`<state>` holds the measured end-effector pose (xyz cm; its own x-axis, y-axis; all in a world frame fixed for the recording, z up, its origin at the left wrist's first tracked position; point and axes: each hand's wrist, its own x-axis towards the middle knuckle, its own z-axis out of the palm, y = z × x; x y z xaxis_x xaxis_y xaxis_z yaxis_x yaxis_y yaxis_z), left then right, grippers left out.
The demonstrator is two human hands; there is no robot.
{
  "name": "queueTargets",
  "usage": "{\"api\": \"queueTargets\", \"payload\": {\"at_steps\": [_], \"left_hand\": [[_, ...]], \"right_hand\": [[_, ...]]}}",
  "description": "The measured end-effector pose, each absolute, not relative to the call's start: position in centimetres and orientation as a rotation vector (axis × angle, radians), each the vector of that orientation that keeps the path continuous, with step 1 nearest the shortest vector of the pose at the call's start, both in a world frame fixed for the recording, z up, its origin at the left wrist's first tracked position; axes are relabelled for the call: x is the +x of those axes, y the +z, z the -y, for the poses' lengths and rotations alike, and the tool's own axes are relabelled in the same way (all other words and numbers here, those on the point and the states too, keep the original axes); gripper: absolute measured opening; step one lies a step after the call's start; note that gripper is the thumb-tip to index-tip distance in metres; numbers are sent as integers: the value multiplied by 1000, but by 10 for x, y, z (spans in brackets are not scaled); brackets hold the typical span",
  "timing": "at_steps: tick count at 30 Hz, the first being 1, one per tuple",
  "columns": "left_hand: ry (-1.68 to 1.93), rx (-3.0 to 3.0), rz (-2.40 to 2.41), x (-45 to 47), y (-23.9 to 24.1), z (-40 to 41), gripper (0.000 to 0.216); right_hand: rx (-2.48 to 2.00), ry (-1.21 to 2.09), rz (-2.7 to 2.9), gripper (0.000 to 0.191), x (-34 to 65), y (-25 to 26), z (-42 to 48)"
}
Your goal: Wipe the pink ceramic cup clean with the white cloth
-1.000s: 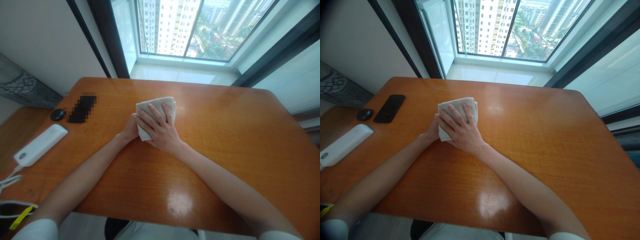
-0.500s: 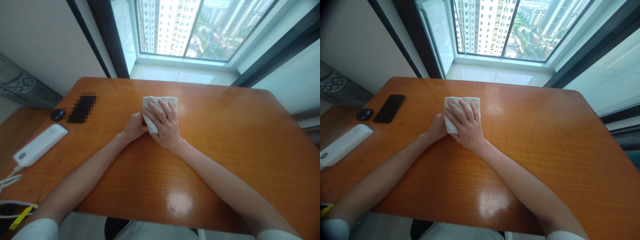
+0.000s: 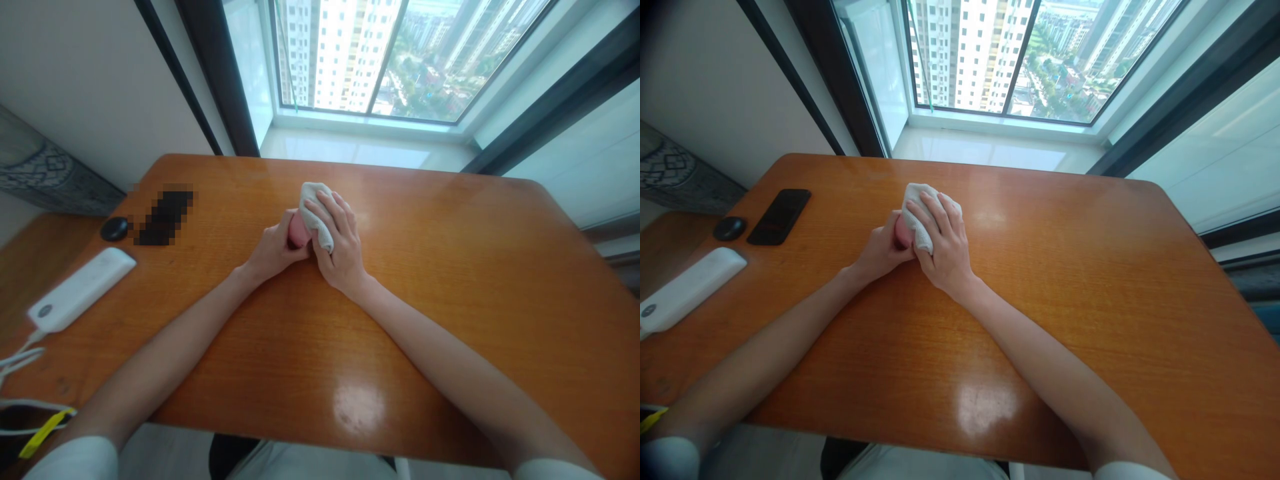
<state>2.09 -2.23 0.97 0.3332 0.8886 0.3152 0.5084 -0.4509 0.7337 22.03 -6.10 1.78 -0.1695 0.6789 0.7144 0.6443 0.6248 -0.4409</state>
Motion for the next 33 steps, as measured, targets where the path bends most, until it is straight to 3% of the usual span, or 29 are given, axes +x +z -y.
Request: {"api": "queueTargets", "payload": {"at_steps": [13,29,33], "left_hand": [[983,2130,-1299,22,14,23,59],[926,2086,-1293,20,15,22,57],[933,2101,-1312,20,14,22,57]], "right_hand": [[-1174,778,1343,63,232,17,42],[-1244,756,1083,54,238,5,33],[-1194,524,1112,59,236,8,39]]}}
